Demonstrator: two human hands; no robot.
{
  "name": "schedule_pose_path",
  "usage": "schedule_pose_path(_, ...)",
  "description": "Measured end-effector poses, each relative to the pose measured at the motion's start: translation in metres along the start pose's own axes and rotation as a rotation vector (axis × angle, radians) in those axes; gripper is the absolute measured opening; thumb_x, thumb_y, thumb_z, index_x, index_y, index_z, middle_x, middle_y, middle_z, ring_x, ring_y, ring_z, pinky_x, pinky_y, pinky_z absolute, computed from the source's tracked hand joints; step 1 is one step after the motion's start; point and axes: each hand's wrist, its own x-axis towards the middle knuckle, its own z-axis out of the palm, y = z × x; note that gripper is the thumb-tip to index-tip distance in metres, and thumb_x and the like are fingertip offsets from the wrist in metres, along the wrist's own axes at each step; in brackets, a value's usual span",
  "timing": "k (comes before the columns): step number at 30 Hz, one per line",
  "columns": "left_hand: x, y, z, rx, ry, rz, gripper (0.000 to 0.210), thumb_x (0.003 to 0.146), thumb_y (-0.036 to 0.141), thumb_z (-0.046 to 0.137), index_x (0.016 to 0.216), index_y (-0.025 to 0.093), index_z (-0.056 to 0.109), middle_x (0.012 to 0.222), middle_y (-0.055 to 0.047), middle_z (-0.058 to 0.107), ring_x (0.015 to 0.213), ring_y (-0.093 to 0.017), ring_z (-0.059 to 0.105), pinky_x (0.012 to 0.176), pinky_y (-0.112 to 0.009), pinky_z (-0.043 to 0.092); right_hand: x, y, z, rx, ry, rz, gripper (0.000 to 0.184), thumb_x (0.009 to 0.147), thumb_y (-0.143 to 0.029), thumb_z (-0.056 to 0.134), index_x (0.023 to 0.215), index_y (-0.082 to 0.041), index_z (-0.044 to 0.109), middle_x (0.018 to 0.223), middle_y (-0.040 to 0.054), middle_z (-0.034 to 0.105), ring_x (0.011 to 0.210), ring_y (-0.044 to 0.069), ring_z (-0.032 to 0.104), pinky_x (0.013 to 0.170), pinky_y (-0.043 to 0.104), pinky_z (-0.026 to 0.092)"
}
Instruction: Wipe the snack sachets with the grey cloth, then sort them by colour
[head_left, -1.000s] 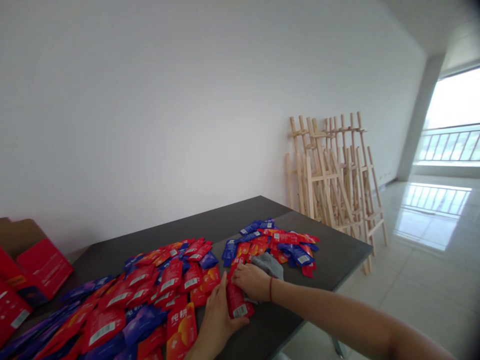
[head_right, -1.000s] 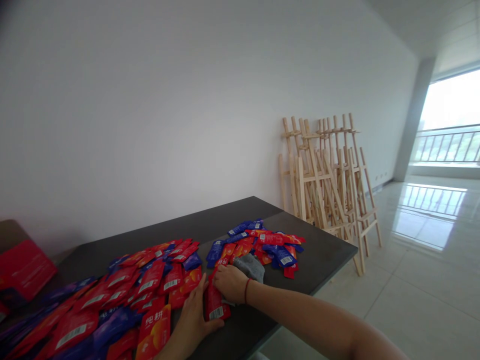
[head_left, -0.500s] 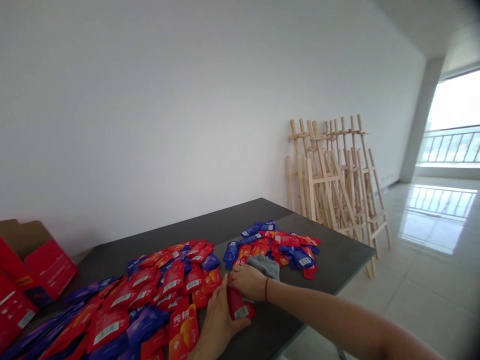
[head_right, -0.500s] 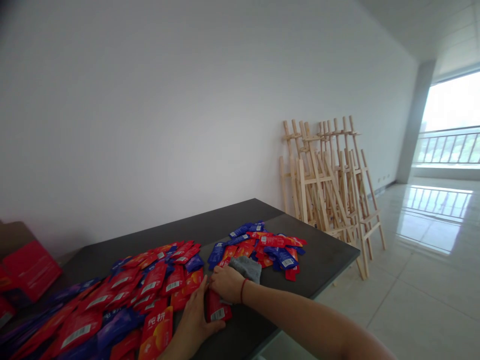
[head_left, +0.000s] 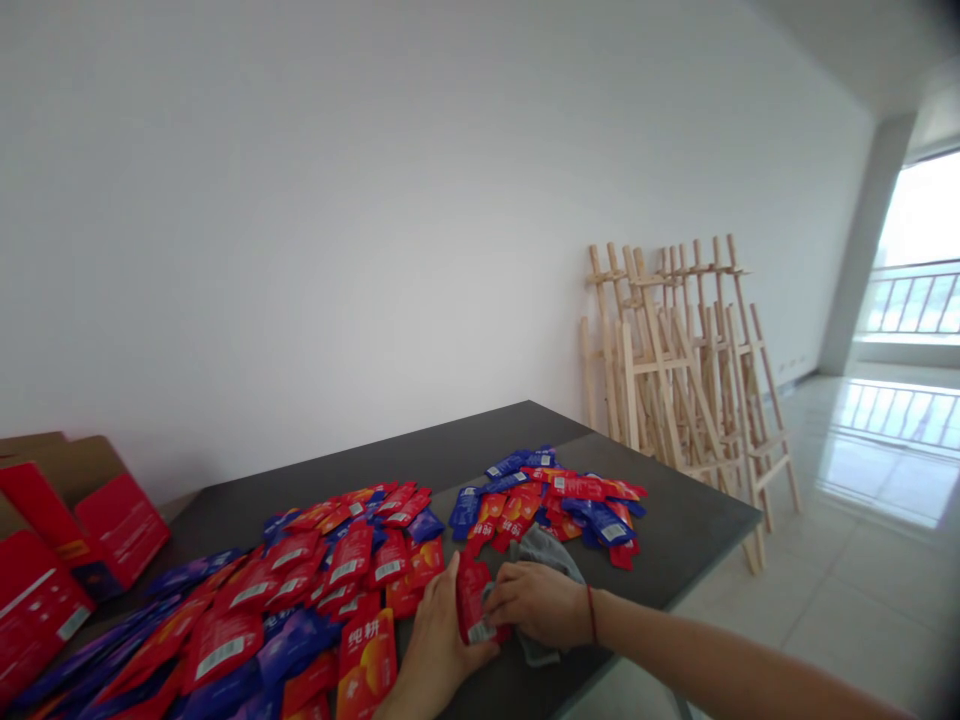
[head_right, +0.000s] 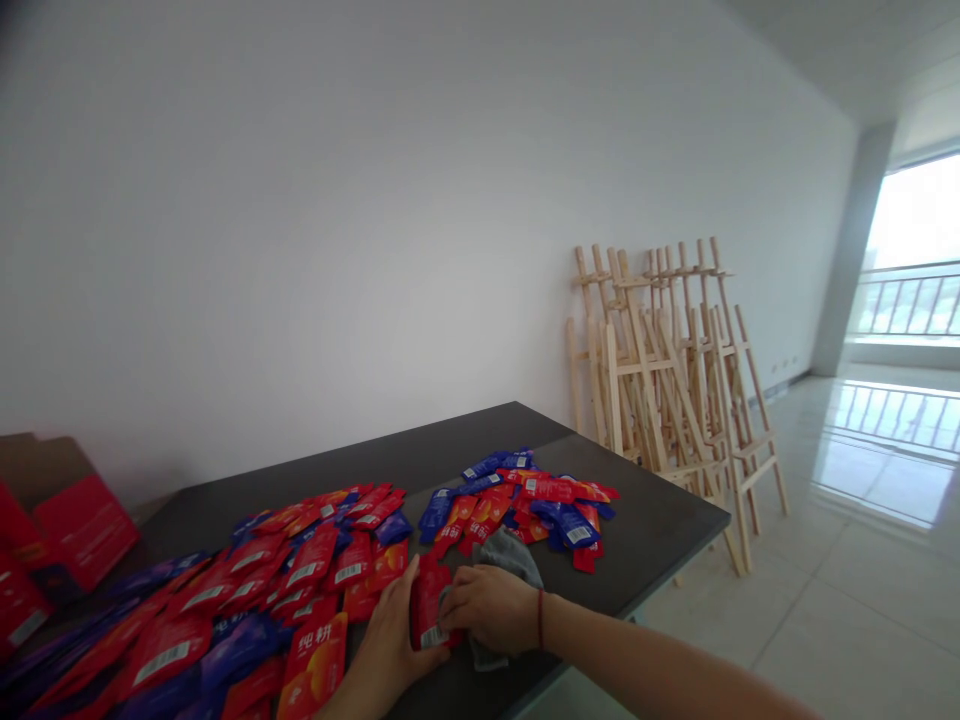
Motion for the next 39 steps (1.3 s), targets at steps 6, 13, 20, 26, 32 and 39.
schedule_pose_path(6, 0.011, -0.005, 0.003, 0.183, 0.058, 0.11, 0.089, 0.062, 0.022, 0.06, 0.145, 0.014, 0.027, 0.15, -0.018, 0.031, 0.141, -0.032, 0.028, 0.113, -0.049, 0.03, -0.014, 0.022, 0.008, -0.06, 0.096, 0.27, 0.029, 0.091, -0.019, 0.047, 0.112, -0.019, 0.067, 0.112, 0.0076, 0.067, 0.1, 0.023, 0.053, 0.086, 0.036, 0.042)
schedule_pose_path(13, 0.029, -0.011, -0.057, 0.481, 0.205, 0.095, 0.079, 0.067, 0.025, 0.056, 0.142, 0.015, 0.033, 0.149, -0.015, 0.032, 0.138, -0.031, 0.035, 0.109, -0.043, 0.037, -0.012, 0.019, 0.018, 0.0, 0.18, 0.307, 0.029, 0.089, -0.017, 0.049, 0.112, -0.023, 0.066, 0.113, 0.0027, 0.067, 0.102, 0.021, 0.052, 0.09, 0.035, 0.041)
schedule_pose_path(20, 0.036, -0.075, -0.163, 0.752, -0.001, -0.352, 0.087, 0.062, 0.046, 0.058, 0.139, 0.009, 0.042, 0.144, -0.023, 0.042, 0.132, -0.043, 0.039, 0.102, -0.058, 0.037, -0.013, 0.017, 0.018, 0.042, 0.211, 0.297, 0.032, 0.085, -0.014, 0.049, 0.111, -0.023, 0.066, 0.112, 0.0024, 0.067, 0.102, 0.021, 0.051, 0.091, 0.034, 0.039)
schedule_pose_path(26, 0.075, -0.039, -0.148, 0.776, -0.09, -0.294, 0.06, 0.073, 0.057, 0.053, 0.114, 0.016, 0.064, 0.141, -0.017, 0.048, 0.135, -0.043, 0.035, 0.106, -0.057, 0.032, -0.013, 0.016, 0.018, 0.048, 0.23, 0.299, 0.035, 0.08, -0.012, 0.051, 0.109, -0.023, 0.066, 0.111, 0.0019, 0.067, 0.102, 0.021, 0.051, 0.09, 0.035, 0.039)
schedule_pose_path(32, 0.128, 0.025, -0.032, 0.724, -0.127, -0.046, 0.042, 0.088, 0.046, 0.053, 0.111, 0.012, 0.063, 0.117, -0.015, 0.065, 0.115, -0.028, 0.056, 0.098, -0.04, 0.043, -0.014, 0.016, 0.015, 0.054, 0.212, 0.299, 0.04, 0.075, -0.01, 0.049, 0.109, -0.022, 0.066, 0.111, 0.0024, 0.067, 0.102, 0.022, 0.052, 0.09, 0.034, 0.039)
schedule_pose_path(39, 0.149, 0.03, -0.006, 0.732, -0.157, -0.091, 0.037, 0.09, 0.038, 0.058, 0.12, 0.018, 0.054, 0.122, -0.008, 0.058, 0.103, -0.021, 0.06, 0.086, -0.043, 0.053, -0.015, 0.016, 0.017, 0.069, 0.253, 0.289, 0.043, 0.071, -0.009, 0.049, 0.108, -0.023, 0.066, 0.11, 0.0019, 0.067, 0.101, 0.022, 0.052, 0.089, 0.035, 0.04)
